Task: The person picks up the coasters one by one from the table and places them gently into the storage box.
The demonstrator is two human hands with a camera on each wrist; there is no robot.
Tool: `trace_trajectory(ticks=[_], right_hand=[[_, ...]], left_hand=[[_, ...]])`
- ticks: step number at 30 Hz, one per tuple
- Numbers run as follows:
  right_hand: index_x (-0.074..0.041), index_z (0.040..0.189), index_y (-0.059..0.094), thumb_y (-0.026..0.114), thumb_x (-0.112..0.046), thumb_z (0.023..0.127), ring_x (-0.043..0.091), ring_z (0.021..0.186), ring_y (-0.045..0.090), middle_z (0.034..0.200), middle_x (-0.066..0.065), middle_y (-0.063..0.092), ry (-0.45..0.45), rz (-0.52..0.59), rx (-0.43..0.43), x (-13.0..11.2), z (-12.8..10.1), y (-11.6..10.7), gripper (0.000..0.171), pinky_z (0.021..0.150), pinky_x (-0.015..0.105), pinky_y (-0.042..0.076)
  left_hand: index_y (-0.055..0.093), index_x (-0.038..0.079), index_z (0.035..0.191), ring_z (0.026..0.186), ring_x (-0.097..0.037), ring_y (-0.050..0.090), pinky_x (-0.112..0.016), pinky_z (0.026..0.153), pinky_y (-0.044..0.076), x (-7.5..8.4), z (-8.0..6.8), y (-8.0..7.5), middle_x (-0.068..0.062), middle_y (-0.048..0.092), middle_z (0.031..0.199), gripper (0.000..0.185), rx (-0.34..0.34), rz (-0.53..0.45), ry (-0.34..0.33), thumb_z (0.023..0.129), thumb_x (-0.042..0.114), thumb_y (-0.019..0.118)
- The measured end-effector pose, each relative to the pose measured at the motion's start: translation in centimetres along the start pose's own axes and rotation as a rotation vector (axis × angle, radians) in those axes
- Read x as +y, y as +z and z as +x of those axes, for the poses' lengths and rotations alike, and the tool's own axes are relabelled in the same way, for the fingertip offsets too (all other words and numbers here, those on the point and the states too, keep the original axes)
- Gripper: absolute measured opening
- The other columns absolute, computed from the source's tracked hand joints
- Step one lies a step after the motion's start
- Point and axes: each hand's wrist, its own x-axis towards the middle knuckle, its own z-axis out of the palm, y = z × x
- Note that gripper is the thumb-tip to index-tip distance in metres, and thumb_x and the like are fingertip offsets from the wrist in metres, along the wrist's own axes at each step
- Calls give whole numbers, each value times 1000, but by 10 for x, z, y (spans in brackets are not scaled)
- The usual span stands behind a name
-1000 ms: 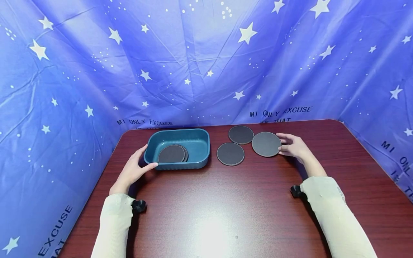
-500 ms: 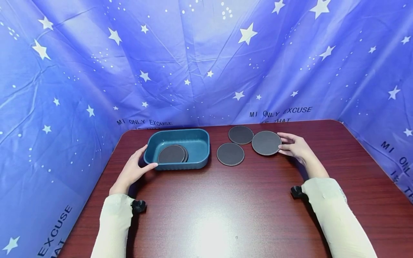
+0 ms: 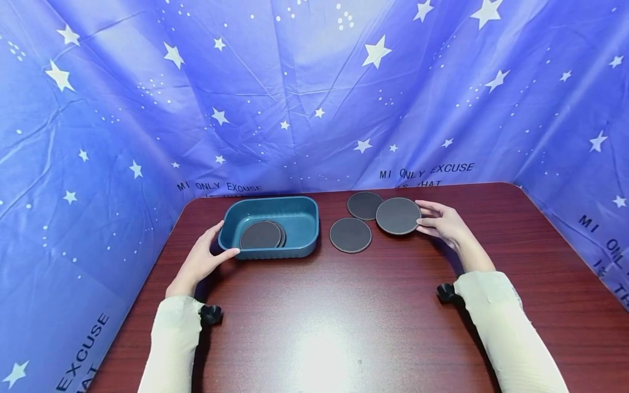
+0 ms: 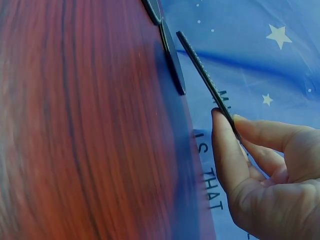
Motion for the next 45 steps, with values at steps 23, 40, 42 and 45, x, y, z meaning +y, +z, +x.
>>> trace_trajectory(ticks=[23,40,42,45], right_hand=[[7,154,23,57,13,92,2,86,69,100,-12,66,-15,39,-53,-5,12,54,71,80,21,60],[4,154,28,53,14,93,2,86,69,104,-10,64,-40,77,-55,-7,27,88,66,80,20,60],[3,154,28,53,14,94,2,86,68,106,-8,63,-39,85,-52,-9,28,92,66,81,21,60],[2,155,29,53,13,94,2,86,68,108,-6,61,-37,101,-47,-11,30,98,66,82,21,60]], left_hand=[[24,11,159,148,-41,28,-63,119,25,-1,0,1,-18,32,161,98,10,-8,8,85,48,76],[22,16,160,149,-41,27,-64,119,25,0,0,1,-17,29,163,98,4,14,-5,85,52,74],[22,17,160,149,-41,27,-64,119,24,0,0,0,-17,29,163,97,4,14,-7,85,52,74],[23,16,160,149,-41,26,-64,119,24,1,-1,-1,-18,29,162,97,6,14,-3,85,51,74]])
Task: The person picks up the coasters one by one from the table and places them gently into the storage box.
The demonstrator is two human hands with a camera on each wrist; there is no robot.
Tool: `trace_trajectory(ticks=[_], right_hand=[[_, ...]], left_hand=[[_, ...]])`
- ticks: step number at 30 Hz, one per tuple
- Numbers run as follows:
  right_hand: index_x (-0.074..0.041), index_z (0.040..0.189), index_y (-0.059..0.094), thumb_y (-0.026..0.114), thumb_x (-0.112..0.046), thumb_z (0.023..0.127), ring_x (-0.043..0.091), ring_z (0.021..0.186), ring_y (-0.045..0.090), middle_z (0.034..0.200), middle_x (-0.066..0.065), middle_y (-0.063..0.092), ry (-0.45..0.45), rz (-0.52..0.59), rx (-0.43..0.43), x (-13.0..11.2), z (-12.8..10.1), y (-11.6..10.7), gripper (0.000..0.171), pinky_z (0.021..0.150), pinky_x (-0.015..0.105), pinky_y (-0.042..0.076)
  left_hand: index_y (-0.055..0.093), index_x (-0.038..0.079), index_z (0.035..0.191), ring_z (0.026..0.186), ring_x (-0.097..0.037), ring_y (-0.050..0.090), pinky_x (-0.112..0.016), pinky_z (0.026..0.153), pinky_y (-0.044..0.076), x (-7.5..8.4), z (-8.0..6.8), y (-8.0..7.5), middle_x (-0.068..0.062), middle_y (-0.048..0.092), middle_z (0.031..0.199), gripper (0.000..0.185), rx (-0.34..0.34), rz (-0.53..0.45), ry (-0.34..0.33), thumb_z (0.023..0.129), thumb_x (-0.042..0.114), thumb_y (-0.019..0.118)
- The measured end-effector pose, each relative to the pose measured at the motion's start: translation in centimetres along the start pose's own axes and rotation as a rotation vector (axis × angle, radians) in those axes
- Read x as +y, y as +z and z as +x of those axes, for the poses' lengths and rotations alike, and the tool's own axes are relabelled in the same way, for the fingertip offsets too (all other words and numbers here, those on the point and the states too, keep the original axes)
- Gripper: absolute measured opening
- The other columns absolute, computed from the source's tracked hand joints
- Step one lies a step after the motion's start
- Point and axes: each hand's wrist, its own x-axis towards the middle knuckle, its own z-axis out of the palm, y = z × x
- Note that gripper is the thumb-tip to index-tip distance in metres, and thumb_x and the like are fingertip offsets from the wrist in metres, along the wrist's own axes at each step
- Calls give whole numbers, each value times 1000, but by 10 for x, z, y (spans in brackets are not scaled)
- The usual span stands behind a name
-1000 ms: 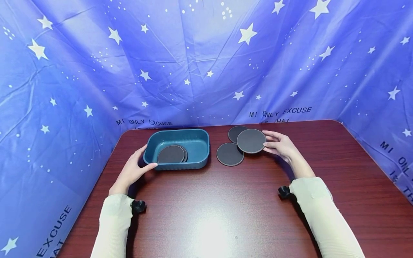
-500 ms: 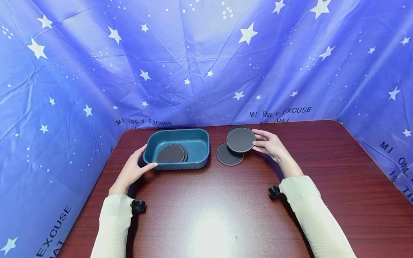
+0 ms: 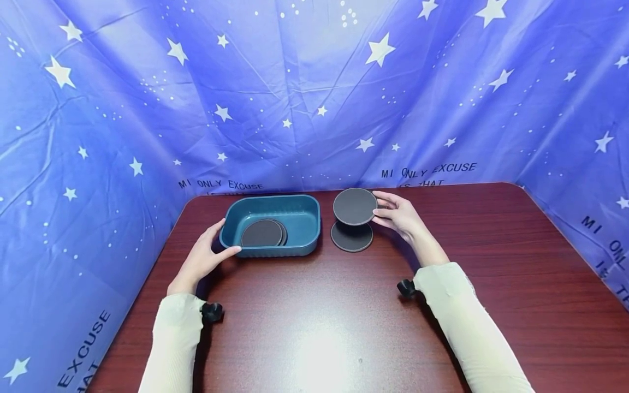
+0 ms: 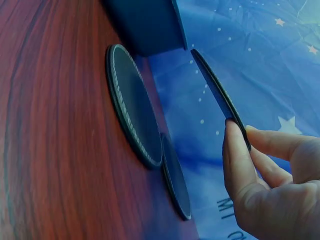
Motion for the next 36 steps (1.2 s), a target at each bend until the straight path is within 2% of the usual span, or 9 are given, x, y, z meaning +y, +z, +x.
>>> trace_trajectory(ticks=[17,24,28,36], right_hand=[[1,154,32,50,15,94,3,84,69,109,-3,59,-23,104,-11,-3,9,47,64,78,20,60],[1,154,33,51,15,94,3,87,68,112,-1,58,-21,107,-33,-2,12,70,63,80,21,60],[0,153,35,51,15,94,2,85,67,118,4,56,-8,90,-41,0,14,85,62,79,20,60],[-1,151,39,53,13,95,3,85,66,142,23,48,5,42,-71,6,17,113,60,79,21,60]], left_hand=[[23,16,160,149,-40,28,-63,119,25,-1,0,1,-17,30,162,98,-1,-7,-2,85,51,74],[22,16,160,149,-41,28,-64,119,25,0,0,0,-17,29,163,98,-3,-8,-5,85,51,74],[22,17,160,149,-41,28,-64,119,25,0,-1,0,-17,29,163,98,-3,-8,-9,85,52,74],[21,17,160,149,-41,28,-64,119,25,1,-1,1,-17,29,163,99,-8,-10,-17,85,52,74]])
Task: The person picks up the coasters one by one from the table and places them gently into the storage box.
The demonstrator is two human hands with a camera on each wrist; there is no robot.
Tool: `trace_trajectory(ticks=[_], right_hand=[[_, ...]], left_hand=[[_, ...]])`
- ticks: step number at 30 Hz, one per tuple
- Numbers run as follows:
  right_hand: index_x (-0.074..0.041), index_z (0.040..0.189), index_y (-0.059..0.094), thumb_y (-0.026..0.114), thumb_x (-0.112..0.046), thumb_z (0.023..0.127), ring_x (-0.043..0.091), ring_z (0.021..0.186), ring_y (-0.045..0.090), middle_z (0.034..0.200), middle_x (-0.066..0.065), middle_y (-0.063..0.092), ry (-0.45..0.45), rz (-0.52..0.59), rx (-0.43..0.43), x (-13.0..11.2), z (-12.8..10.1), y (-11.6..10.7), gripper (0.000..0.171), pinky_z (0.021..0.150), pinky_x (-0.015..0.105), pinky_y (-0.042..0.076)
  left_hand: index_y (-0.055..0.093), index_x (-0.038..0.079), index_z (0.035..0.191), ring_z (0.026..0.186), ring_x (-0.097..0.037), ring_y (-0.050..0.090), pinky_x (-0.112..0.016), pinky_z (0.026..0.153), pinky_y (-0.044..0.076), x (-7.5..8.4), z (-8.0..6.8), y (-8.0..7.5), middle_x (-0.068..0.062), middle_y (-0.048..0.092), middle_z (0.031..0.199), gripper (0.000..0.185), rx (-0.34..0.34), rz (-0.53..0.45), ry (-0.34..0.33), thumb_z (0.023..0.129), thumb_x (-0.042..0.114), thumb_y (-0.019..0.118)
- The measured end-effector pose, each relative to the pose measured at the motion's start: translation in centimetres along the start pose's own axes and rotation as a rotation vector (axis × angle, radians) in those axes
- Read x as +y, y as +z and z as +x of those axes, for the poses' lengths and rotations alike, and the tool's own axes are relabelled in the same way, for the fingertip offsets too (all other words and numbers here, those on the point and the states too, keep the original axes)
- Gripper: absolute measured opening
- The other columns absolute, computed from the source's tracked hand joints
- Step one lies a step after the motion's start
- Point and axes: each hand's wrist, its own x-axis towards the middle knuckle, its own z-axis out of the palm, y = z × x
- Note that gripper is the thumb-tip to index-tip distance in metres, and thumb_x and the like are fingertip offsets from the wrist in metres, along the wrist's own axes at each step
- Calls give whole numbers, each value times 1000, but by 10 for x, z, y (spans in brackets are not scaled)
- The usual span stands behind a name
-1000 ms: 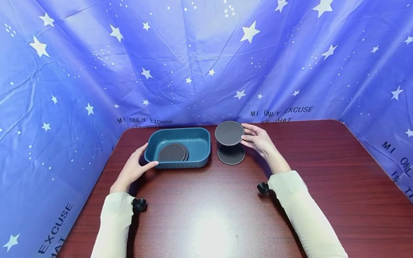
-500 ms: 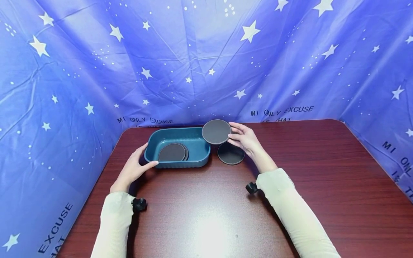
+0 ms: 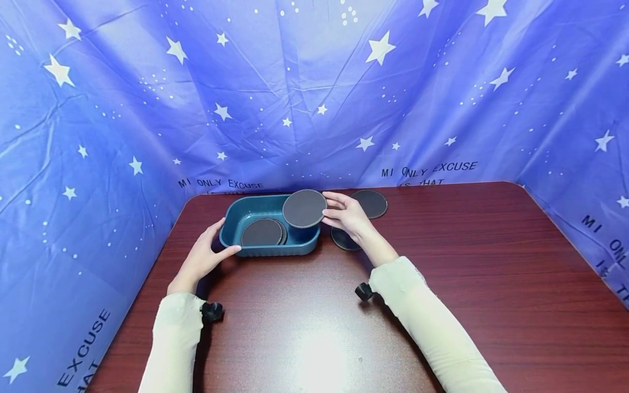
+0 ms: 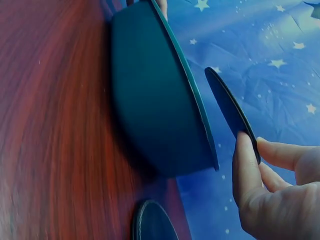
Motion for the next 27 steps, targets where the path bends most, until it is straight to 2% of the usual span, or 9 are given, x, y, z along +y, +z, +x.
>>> trace_trajectory(ticks=[3,10,18,27], right_hand=[[0,150,41,54,13,94,3,85,65,142,23,49,0,-21,-9,2,1,9,59,79,21,60],[1,146,46,56,13,92,5,82,64,127,17,56,7,-54,-15,8,4,29,56,79,23,61],[1,143,50,59,12,91,8,83,66,132,26,57,7,-127,-35,14,7,50,54,85,30,60],[-1,141,53,61,8,92,24,98,72,129,25,59,18,-318,-32,14,9,69,50,87,35,60]], left_hand=[[21,18,161,149,-41,28,-64,119,25,0,0,0,-17,28,163,99,0,-2,-1,85,52,74],[21,17,160,148,-41,29,-63,119,25,-1,1,0,-18,29,162,98,4,-6,6,86,51,74],[21,16,160,148,-42,29,-64,119,25,-3,1,0,-18,29,162,97,5,-3,20,86,50,74],[22,15,160,148,-41,29,-63,119,25,-3,0,2,-18,31,161,97,13,-17,24,86,50,74]])
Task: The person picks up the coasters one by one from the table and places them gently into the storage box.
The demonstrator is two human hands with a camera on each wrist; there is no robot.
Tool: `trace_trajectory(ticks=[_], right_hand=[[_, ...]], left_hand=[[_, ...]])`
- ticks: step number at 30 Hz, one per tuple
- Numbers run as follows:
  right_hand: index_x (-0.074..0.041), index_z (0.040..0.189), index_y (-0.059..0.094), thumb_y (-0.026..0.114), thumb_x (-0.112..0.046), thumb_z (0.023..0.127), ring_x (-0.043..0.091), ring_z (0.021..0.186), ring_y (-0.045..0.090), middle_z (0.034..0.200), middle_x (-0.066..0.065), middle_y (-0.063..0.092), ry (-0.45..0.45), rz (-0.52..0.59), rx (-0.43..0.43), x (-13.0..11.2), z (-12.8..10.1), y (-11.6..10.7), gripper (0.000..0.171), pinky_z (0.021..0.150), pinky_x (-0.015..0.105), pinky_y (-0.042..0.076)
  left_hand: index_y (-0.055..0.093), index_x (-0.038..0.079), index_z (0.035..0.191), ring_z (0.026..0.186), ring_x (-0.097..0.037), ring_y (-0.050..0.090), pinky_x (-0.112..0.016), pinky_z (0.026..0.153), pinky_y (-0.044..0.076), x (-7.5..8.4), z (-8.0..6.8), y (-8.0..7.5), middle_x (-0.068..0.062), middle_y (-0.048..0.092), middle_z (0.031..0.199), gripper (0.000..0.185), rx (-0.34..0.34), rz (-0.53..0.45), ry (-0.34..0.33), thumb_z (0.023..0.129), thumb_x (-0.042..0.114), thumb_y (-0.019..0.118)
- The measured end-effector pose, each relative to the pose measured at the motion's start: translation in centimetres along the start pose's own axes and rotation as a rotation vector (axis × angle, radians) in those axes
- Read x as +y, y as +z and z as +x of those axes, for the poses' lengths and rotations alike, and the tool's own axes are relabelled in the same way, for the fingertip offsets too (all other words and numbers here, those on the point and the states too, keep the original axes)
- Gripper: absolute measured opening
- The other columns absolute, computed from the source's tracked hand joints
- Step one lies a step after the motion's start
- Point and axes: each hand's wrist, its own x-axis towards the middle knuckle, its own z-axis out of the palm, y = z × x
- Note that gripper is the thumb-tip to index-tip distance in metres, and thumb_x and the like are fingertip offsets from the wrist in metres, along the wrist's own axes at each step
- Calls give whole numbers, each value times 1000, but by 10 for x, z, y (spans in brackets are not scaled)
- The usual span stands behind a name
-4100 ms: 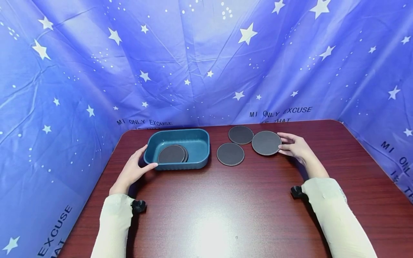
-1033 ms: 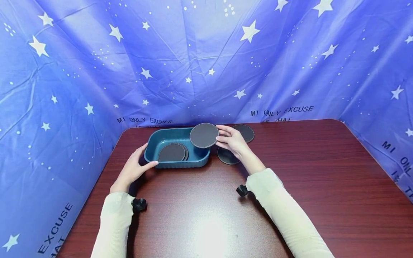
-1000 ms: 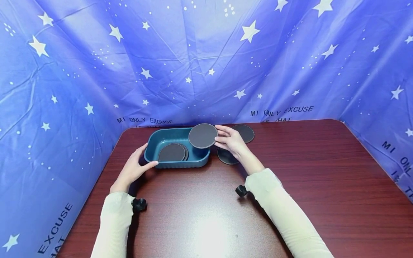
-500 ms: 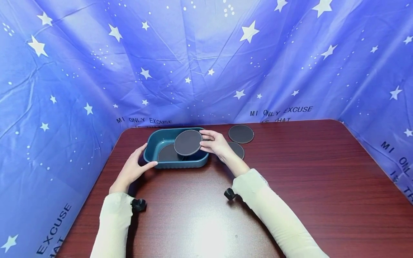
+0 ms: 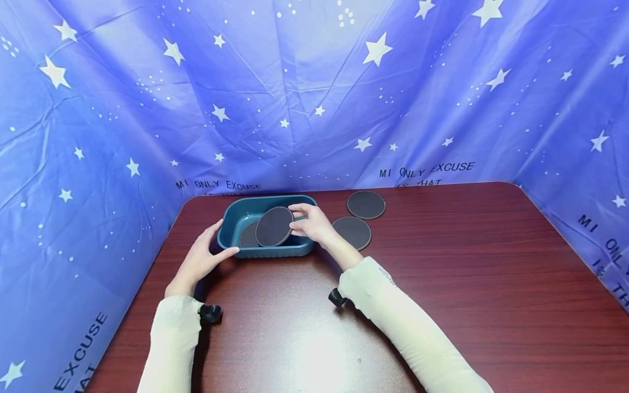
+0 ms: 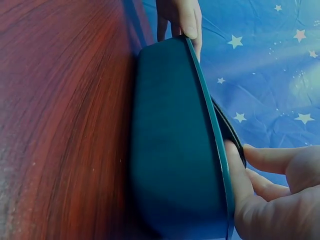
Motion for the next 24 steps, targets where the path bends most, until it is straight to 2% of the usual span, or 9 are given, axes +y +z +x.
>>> trace_trajectory(ticks=[3,10,17,24], right_hand=[[-1,140,54,62,8,92,27,100,72,129,24,60,22,-28,-5,-2,3,4,50,87,35,60],[1,139,54,62,14,89,26,94,72,126,24,60,67,-104,-39,-6,10,12,52,86,35,61],[4,143,49,61,8,92,32,118,66,139,25,55,97,-240,-122,-8,13,18,52,95,32,57],[4,148,42,62,-7,96,32,130,58,150,22,47,87,-344,-219,-2,17,19,57,97,36,57]], left_hand=[[21,14,160,148,-41,29,-64,118,26,0,-1,0,-18,30,162,98,-2,5,0,86,51,74],[23,13,160,148,-41,29,-64,118,26,-1,0,1,-18,32,161,98,4,-3,0,85,50,75],[22,13,160,148,-42,28,-64,119,25,-1,0,1,-18,31,161,97,0,-3,0,86,48,75],[23,15,160,148,-41,28,-64,118,25,0,-1,2,-18,32,161,97,4,-8,-12,85,48,75]])
